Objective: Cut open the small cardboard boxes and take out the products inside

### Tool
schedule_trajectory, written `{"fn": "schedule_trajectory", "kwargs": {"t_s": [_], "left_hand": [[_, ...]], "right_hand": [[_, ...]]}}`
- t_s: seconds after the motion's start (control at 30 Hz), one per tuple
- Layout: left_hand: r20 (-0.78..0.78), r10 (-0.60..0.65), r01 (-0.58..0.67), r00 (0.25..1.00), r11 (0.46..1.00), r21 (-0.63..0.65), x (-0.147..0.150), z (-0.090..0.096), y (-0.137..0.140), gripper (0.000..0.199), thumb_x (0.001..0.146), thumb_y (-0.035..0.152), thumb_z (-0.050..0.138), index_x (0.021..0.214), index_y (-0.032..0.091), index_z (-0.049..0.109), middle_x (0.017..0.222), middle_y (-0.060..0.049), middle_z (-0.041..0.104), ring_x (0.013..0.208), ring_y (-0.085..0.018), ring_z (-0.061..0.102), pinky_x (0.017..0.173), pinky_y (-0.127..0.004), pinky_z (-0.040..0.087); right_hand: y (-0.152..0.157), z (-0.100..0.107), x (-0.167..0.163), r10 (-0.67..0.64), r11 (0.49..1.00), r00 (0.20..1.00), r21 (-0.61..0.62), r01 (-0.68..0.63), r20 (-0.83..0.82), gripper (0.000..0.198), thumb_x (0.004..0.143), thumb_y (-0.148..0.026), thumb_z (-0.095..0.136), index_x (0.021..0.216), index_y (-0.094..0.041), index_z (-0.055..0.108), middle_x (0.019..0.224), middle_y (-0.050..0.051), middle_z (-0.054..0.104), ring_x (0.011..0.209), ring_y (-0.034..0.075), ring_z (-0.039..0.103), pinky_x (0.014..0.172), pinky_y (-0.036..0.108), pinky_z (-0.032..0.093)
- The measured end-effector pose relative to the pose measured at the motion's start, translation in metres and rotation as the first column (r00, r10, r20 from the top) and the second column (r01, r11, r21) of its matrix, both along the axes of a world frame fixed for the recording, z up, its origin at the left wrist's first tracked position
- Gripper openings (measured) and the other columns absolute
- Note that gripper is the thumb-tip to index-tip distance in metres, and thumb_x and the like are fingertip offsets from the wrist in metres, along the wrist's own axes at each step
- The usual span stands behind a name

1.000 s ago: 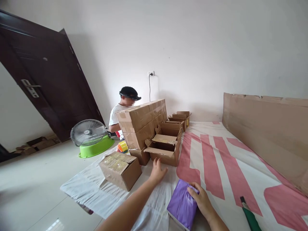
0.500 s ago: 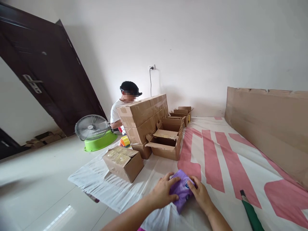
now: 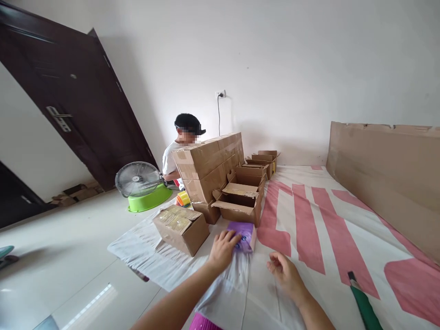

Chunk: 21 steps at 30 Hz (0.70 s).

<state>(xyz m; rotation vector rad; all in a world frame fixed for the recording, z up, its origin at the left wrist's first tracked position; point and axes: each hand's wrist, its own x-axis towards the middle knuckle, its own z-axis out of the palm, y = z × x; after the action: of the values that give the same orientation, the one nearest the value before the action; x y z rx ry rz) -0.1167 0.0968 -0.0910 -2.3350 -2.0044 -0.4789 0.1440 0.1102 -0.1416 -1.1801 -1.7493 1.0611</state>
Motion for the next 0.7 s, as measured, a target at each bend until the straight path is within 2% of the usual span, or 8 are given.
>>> {"fn": "schedule_trajectory", "kwargs": {"t_s": [0.1, 0.23, 0.37, 0.47, 0.57, 0.63, 0.7], "left_hand": [[0.001, 0.124, -0.124, 0.992, 0.992, 0.021, -0.030, 0.005, 0.028, 0.056, 0.084, 0.005, 0.042, 0.129, 0.032, 0.059, 0.131, -0.010, 0.057, 0.123, -0.031, 0.044, 0.103, -0.051, 0.033], [0.025, 0.224, -0.224, 0.974, 0.974, 0.034, -0.042, -0.004, 0.045, 0.053, 0.086, 0.005, 0.039, 0.127, 0.029, 0.061, 0.132, -0.011, 0.057, 0.128, -0.031, 0.043, 0.106, -0.053, 0.032], [0.074, 0.245, -0.248, 0.967, 0.968, 0.039, -0.034, -0.021, 0.037, 0.062, 0.082, 0.003, 0.040, 0.140, 0.023, 0.050, 0.149, -0.015, 0.044, 0.140, -0.034, 0.034, 0.109, -0.053, 0.031], [0.116, 0.209, -0.217, 0.971, 0.974, 0.060, -0.028, -0.022, 0.018, 0.072, 0.079, 0.005, 0.049, 0.148, 0.021, 0.038, 0.157, -0.014, 0.032, 0.147, -0.033, 0.024, 0.114, -0.052, 0.028], [0.148, 0.120, -0.137, 0.982, 0.984, 0.110, -0.031, -0.003, -0.003, 0.074, 0.077, 0.013, 0.059, 0.147, 0.023, 0.039, 0.161, -0.008, 0.027, 0.148, -0.029, 0.022, 0.117, -0.044, 0.025], [0.173, 0.084, -0.112, 0.981, 0.982, 0.154, -0.046, 0.021, -0.011, 0.062, 0.080, 0.020, 0.060, 0.140, 0.027, 0.048, 0.158, -0.004, 0.033, 0.147, -0.026, 0.026, 0.119, -0.039, 0.022], [0.225, 0.128, -0.174, 0.966, 0.964, 0.199, -0.074, 0.052, -0.012, 0.047, 0.085, 0.025, 0.059, 0.132, 0.026, 0.056, 0.153, -0.002, 0.042, 0.145, -0.026, 0.029, 0.120, -0.039, 0.018]], "right_hand": [[0.000, 0.001, -0.002, 0.004, 1.000, 1.000, 0.011, -0.005, 0.017, 0.045, 0.076, -0.064, 0.059, 0.089, -0.023, 0.069, 0.088, 0.006, 0.072, 0.082, 0.024, 0.064, 0.073, 0.035, 0.051], [-0.001, 0.002, -0.003, 0.009, 1.000, 1.000, 0.017, -0.009, 0.026, 0.043, 0.076, -0.063, 0.060, 0.087, -0.023, 0.068, 0.087, 0.006, 0.072, 0.079, 0.023, 0.064, 0.072, 0.035, 0.050], [-0.002, 0.002, -0.002, 0.011, 1.000, 0.999, 0.017, -0.012, 0.047, 0.042, 0.077, -0.062, 0.058, 0.086, -0.023, 0.067, 0.084, 0.006, 0.071, 0.079, 0.024, 0.064, 0.072, 0.035, 0.050], [-0.002, 0.001, -0.002, 0.021, 1.000, 0.998, 0.009, -0.021, 0.055, 0.040, 0.078, -0.062, 0.057, 0.085, -0.024, 0.067, 0.084, 0.006, 0.072, 0.078, 0.024, 0.064, 0.072, 0.036, 0.051], [0.000, -0.004, 0.000, 0.025, 1.000, 0.999, -0.016, -0.025, 0.048, 0.040, 0.076, -0.061, 0.059, 0.087, -0.024, 0.068, 0.087, 0.006, 0.072, 0.080, 0.024, 0.065, 0.075, 0.036, 0.052], [0.003, -0.009, 0.001, 0.013, 0.999, 0.999, -0.034, -0.012, 0.038, 0.041, 0.075, -0.062, 0.061, 0.089, -0.024, 0.069, 0.089, 0.007, 0.073, 0.083, 0.026, 0.066, 0.077, 0.037, 0.053], [0.005, -0.015, 0.002, 0.003, 0.999, 0.999, -0.042, -0.002, 0.037, 0.042, 0.074, -0.062, 0.062, 0.090, -0.024, 0.070, 0.090, 0.007, 0.073, 0.083, 0.026, 0.066, 0.077, 0.038, 0.053]]}}
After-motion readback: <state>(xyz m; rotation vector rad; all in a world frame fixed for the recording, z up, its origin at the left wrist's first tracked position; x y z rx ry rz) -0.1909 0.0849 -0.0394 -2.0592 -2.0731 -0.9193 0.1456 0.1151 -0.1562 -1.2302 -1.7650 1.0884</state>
